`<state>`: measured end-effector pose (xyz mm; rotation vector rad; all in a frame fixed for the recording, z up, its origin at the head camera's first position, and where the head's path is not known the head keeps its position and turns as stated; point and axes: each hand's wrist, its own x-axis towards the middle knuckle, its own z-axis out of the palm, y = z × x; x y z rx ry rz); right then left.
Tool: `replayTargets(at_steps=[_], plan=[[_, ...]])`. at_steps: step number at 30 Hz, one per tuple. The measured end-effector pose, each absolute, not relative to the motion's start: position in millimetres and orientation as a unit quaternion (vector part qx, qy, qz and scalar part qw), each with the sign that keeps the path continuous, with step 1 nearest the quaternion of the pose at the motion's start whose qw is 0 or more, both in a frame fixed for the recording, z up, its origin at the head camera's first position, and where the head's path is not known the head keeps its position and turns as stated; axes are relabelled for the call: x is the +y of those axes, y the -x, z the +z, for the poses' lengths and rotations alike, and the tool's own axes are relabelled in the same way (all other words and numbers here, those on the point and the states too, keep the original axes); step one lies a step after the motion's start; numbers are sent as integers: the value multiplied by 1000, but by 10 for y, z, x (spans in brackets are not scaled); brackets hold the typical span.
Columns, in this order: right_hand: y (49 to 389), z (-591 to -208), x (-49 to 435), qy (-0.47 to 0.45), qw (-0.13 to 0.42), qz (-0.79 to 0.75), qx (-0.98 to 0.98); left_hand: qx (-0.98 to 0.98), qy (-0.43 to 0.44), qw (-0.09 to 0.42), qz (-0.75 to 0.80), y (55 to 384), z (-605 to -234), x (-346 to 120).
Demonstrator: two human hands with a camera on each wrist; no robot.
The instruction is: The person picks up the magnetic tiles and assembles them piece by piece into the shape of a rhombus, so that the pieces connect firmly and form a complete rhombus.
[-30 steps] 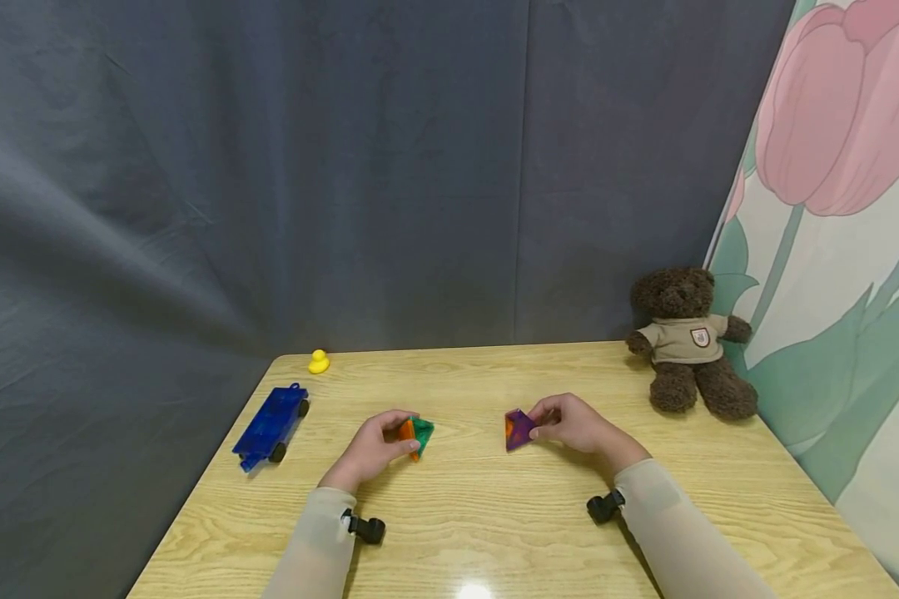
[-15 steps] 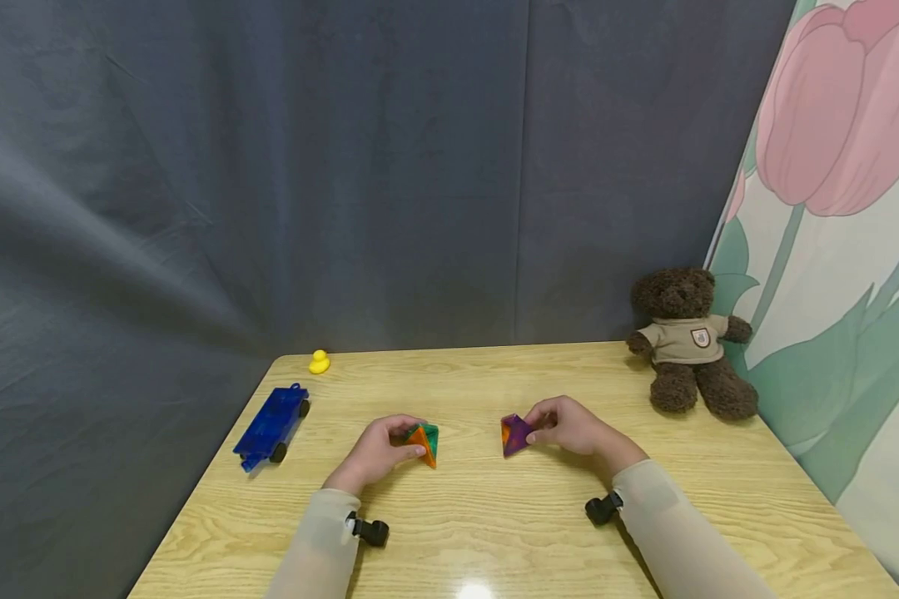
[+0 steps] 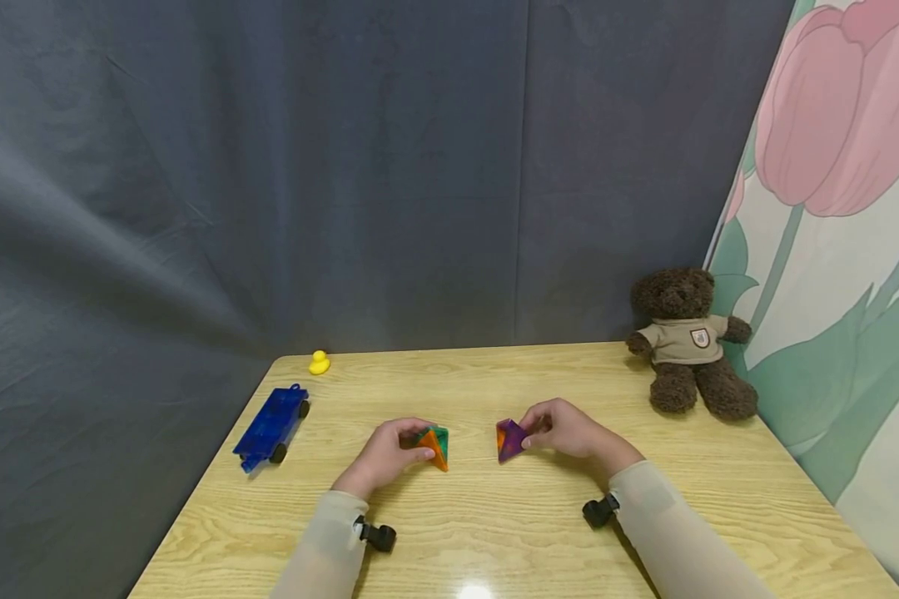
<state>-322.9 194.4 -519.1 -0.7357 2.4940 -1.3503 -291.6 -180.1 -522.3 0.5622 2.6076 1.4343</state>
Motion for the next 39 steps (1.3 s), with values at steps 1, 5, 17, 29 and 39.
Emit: replayTargets(at_steps=[1,5,17,29,39], plan=[[3220,-5182,1935,252,108,-463,843,860,-187,56,472,2910,-5219,-1791],[3198,-5159,1903,256,118,-472,835,861,-195,59,466,2890,-5211,-1750],[3169,-5143,1851,258,124,-468,836,865,-200,56,456,2851,-5199,-1654],[3128,-5134,1790,260,135,-469,833,866,-199,58,456,2806,-5178,-1546],[3099,-5108,1742,269,129,-452,841,865,-209,62,452,2788,-5192,-1481]])
